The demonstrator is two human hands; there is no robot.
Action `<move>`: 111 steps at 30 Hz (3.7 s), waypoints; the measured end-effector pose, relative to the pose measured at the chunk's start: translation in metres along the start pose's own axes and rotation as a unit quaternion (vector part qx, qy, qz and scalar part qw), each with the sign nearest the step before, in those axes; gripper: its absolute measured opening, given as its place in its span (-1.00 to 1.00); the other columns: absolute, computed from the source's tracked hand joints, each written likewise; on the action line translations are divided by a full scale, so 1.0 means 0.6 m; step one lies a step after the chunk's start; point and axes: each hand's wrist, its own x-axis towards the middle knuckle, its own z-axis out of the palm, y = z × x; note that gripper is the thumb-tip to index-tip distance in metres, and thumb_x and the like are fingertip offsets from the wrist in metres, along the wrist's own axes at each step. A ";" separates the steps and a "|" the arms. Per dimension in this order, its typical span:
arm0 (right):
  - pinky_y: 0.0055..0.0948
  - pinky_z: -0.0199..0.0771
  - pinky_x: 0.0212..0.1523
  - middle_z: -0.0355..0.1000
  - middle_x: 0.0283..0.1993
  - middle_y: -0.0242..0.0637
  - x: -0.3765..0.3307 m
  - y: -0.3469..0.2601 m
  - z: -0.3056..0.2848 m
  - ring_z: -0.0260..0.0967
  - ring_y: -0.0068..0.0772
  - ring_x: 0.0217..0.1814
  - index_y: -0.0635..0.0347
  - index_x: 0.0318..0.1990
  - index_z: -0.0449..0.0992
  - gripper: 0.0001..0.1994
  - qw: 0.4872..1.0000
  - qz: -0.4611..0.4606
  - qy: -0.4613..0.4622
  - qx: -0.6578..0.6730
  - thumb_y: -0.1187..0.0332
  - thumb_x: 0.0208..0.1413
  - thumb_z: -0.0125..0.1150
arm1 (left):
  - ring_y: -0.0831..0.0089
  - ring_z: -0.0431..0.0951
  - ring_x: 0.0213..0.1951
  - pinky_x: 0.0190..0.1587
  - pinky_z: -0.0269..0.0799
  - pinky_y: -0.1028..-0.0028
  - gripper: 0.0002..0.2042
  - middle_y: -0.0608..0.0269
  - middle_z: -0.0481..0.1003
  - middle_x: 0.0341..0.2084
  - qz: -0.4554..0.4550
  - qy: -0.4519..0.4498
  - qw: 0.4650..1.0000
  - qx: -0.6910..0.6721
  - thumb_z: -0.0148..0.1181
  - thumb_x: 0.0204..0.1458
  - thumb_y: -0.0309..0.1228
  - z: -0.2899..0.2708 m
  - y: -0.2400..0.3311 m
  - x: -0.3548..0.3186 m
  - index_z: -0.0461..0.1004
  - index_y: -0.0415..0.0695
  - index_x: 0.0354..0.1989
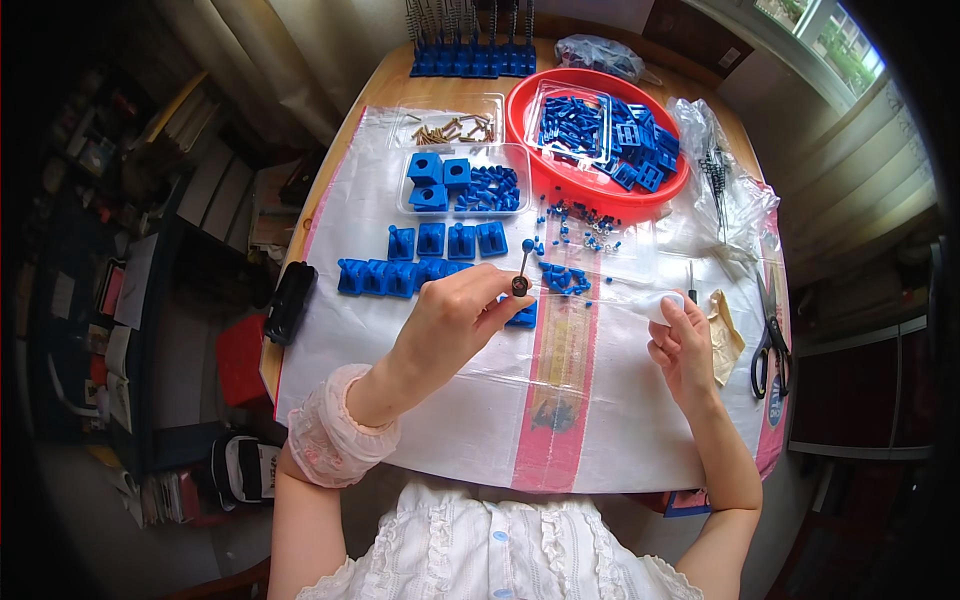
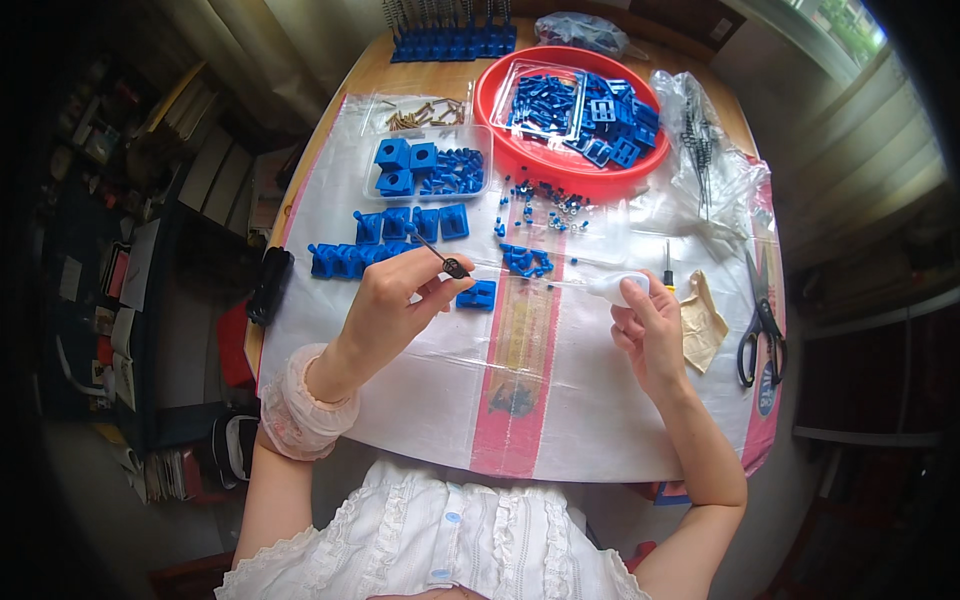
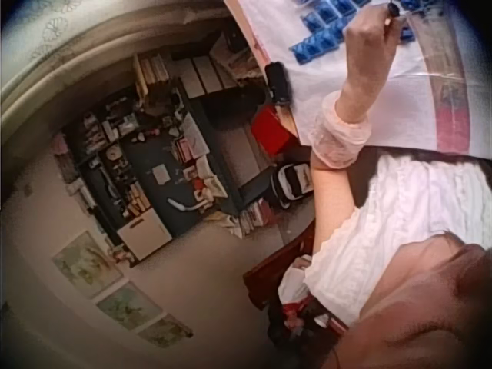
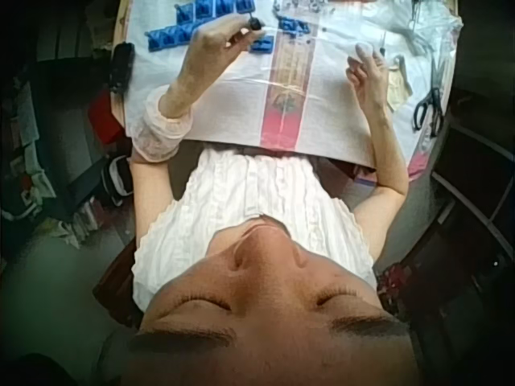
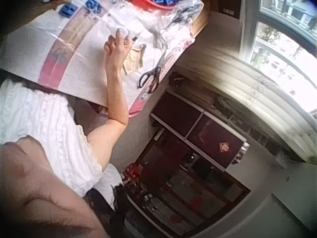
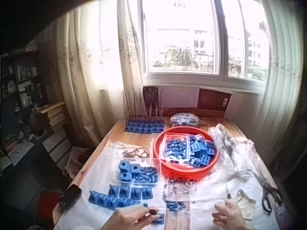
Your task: Assembling small blue plastic lighting components and coiled wire parts at a table.
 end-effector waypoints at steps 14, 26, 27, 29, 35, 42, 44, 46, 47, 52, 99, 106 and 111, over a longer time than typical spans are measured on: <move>-0.73 -0.08 -0.65 0.40 -0.41 -0.62 -0.011 0.010 0.001 -0.05 -0.88 -0.62 0.09 -0.10 0.47 -0.86 1.000 -0.029 -0.004 -0.006 0.28 0.31 0.22 | 0.56 0.60 -0.54 -0.50 0.50 0.56 -0.86 0.22 0.54 -0.50 0.017 -0.008 1.000 0.016 0.41 0.12 -0.51 -0.001 -0.001 0.003 0.63 -0.30 -0.22; -0.72 -0.05 -0.62 0.42 -0.38 -0.58 -0.004 0.009 -0.009 0.05 -0.87 -0.57 0.08 -0.13 0.46 -0.85 0.999 -0.030 0.032 0.004 0.25 0.29 0.23 | 0.54 0.58 -0.55 -0.50 0.47 0.54 -0.86 0.20 0.53 -0.52 0.027 -0.017 0.999 0.019 0.39 0.13 -0.50 -0.008 -0.003 0.004 0.62 -0.29 -0.20; -0.72 -0.04 -0.62 0.42 -0.37 -0.57 -0.004 0.004 -0.008 0.08 -0.87 -0.55 0.07 -0.14 0.45 -0.85 0.998 -0.023 0.054 0.009 0.25 0.28 0.24 | 0.53 0.58 -0.55 -0.50 0.46 0.53 -0.86 0.20 0.52 -0.52 0.028 -0.021 0.999 0.015 0.39 0.13 -0.50 -0.008 -0.005 0.004 0.62 -0.29 -0.19; -0.71 -0.03 -0.62 0.42 -0.36 -0.56 -0.003 -0.007 -0.008 0.13 -0.85 -0.52 0.05 -0.14 0.45 -0.85 0.996 -0.010 0.089 0.018 0.24 0.27 0.25 | 0.52 0.58 -0.55 -0.50 0.46 0.52 -0.86 0.19 0.52 -0.52 0.027 -0.028 0.999 0.013 0.39 0.13 -0.51 -0.010 -0.008 0.004 0.61 -0.28 -0.19; -0.65 -0.17 -0.67 0.28 -0.53 -0.57 0.025 -0.040 -0.053 -0.05 -0.76 -0.61 0.06 -0.18 0.49 -0.81 0.992 0.041 0.092 0.070 0.17 0.30 0.23 | 0.43 0.57 -0.56 -0.49 0.46 0.46 -0.87 0.15 0.52 -0.52 0.040 -0.018 0.999 0.001 0.39 0.13 -0.50 -0.011 -0.009 0.008 0.59 -0.27 -0.22; -0.66 -0.14 -0.66 0.18 -0.52 -0.61 0.049 -0.056 -0.041 -0.02 -0.80 -0.59 0.10 -0.11 0.47 -0.76 0.996 0.070 0.057 0.019 0.18 0.23 0.30 | 0.33 0.56 -0.55 -0.47 0.45 0.39 -0.86 0.10 0.52 -0.52 0.051 -0.011 0.999 0.014 0.40 0.11 -0.49 -0.013 -0.008 0.010 0.57 -0.29 -0.27; -0.66 -0.15 -0.66 0.18 -0.53 -0.61 0.057 -0.054 -0.038 0.00 -0.80 -0.59 0.09 -0.16 0.46 -0.77 0.995 0.082 0.055 0.017 0.19 0.21 0.33 | 0.31 0.56 -0.54 -0.47 0.45 0.38 -0.86 0.10 0.52 -0.52 0.053 -0.007 0.999 0.010 0.40 0.10 -0.49 -0.013 -0.008 0.010 0.57 -0.29 -0.28; -0.65 -0.17 -0.66 0.18 -0.54 -0.61 0.063 -0.049 -0.028 0.00 -0.79 -0.59 0.07 -0.21 0.44 -0.77 0.994 0.081 0.066 0.010 0.20 0.18 0.36 | 0.29 0.57 -0.53 -0.46 0.46 0.37 -0.86 0.10 0.52 -0.52 0.057 0.002 0.998 0.002 0.41 0.10 -0.50 -0.012 -0.008 0.010 0.57 -0.29 -0.28; -0.65 -0.18 -0.67 0.19 -0.54 -0.61 0.065 -0.044 -0.021 0.01 -0.79 -0.59 0.05 -0.24 0.42 -0.76 0.994 0.076 0.079 0.005 0.20 0.17 0.37 | 0.27 0.57 -0.52 -0.45 0.46 0.37 -0.86 0.10 0.52 -0.52 0.058 0.001 0.998 0.005 0.41 0.10 -0.50 -0.012 -0.008 0.010 0.57 -0.29 -0.29; -0.64 -0.19 -0.67 0.21 -0.53 -0.61 0.071 -0.043 0.004 0.02 -0.78 -0.59 -0.03 -0.34 0.35 -0.74 0.995 0.072 0.069 -0.001 0.24 0.14 0.40 | 0.19 0.59 -0.45 -0.39 0.50 0.34 -0.85 0.08 0.54 -0.49 0.052 -0.002 0.999 0.007 0.42 0.08 -0.51 -0.014 -0.008 0.008 0.58 -0.30 -0.28; -0.74 -0.15 -0.68 0.44 -0.38 -0.59 0.089 -0.043 0.036 0.01 -0.90 -0.60 0.10 -0.21 0.49 -0.85 0.998 0.026 -0.022 -0.046 0.31 0.21 0.34 | 0.41 0.57 -0.57 -0.50 0.46 0.44 -0.86 0.13 0.52 -0.52 0.044 -0.008 0.999 -0.001 0.41 0.11 -0.50 -0.012 -0.007 0.010 0.58 -0.30 -0.26; -0.75 -0.16 -0.68 0.47 -0.36 -0.57 0.088 -0.047 0.040 0.00 -0.90 -0.61 0.12 -0.20 0.51 -0.85 0.998 0.020 -0.028 -0.049 0.31 0.21 0.34 | 0.41 0.56 -0.57 -0.49 0.45 0.43 -0.86 0.14 0.51 -0.52 0.045 -0.008 0.999 0.003 0.41 0.10 -0.50 -0.013 -0.007 0.010 0.59 -0.30 -0.26; -0.75 -0.16 -0.68 0.48 -0.35 -0.56 0.091 -0.043 0.031 0.00 -0.90 -0.61 0.12 -0.19 0.51 -0.85 0.998 0.023 -0.040 -0.041 0.31 0.21 0.34 | 0.41 0.55 -0.57 -0.49 0.45 0.43 -0.86 0.14 0.51 -0.52 0.044 -0.006 0.999 0.001 0.41 0.10 -0.50 -0.012 -0.008 0.010 0.59 -0.30 -0.26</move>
